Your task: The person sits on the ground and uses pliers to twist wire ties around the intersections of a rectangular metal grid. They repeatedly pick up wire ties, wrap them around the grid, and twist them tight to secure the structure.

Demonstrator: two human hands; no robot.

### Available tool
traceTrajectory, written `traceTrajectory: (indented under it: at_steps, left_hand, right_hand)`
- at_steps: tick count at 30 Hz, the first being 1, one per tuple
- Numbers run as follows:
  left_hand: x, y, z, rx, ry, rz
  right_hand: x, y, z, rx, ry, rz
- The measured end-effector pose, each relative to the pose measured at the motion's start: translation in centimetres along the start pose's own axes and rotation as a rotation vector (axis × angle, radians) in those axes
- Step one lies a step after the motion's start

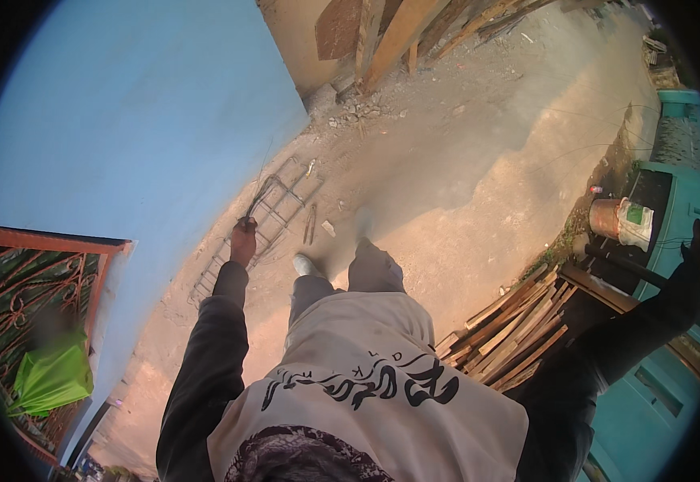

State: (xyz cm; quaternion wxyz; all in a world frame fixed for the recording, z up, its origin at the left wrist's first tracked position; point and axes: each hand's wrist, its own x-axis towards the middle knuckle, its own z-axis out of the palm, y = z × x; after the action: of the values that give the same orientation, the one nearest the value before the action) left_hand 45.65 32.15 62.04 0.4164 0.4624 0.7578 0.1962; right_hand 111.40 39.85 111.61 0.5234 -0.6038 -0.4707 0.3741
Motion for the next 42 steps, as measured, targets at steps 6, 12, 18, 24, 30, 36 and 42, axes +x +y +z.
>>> traceTrajectory:
  at_steps: [6,12,18,24,30,36,42]
  left_hand:
    - [0.1,2.7,5.0,0.363,-0.275,0.218]
    - [1.6,17.6,13.1,0.031,-0.292,0.253]
    - [6.5,32.0,21.9,-0.247,-0.469,0.250]
    - [19.0,38.7,22.5,0.093,-0.220,0.400]
    - [3.8,39.9,18.4,-0.121,-1.215,-0.066]
    - [-1.9,30.0,15.6,-1.334,-0.589,-0.289]
    - [-1.5,26.9,6.2,-1.273,0.304,-0.176]
  right_hand:
    - [2.3,16.7,-2.4,-0.277,0.144,0.550]
    - [-5.3,34.5,-2.1,-0.597,-0.069,1.027]
    - [-12.6,38.0,-1.5,-0.355,0.011,1.189]
    - [-11.7,36.1,4.0,-0.131,0.030,0.998]
    - [-9.0,30.5,13.3,0.011,0.110,0.588]
    - [-12.2,30.9,24.6,-0.056,-0.432,0.446]
    - [-18.7,29.6,25.1,-0.181,-0.707,0.603]
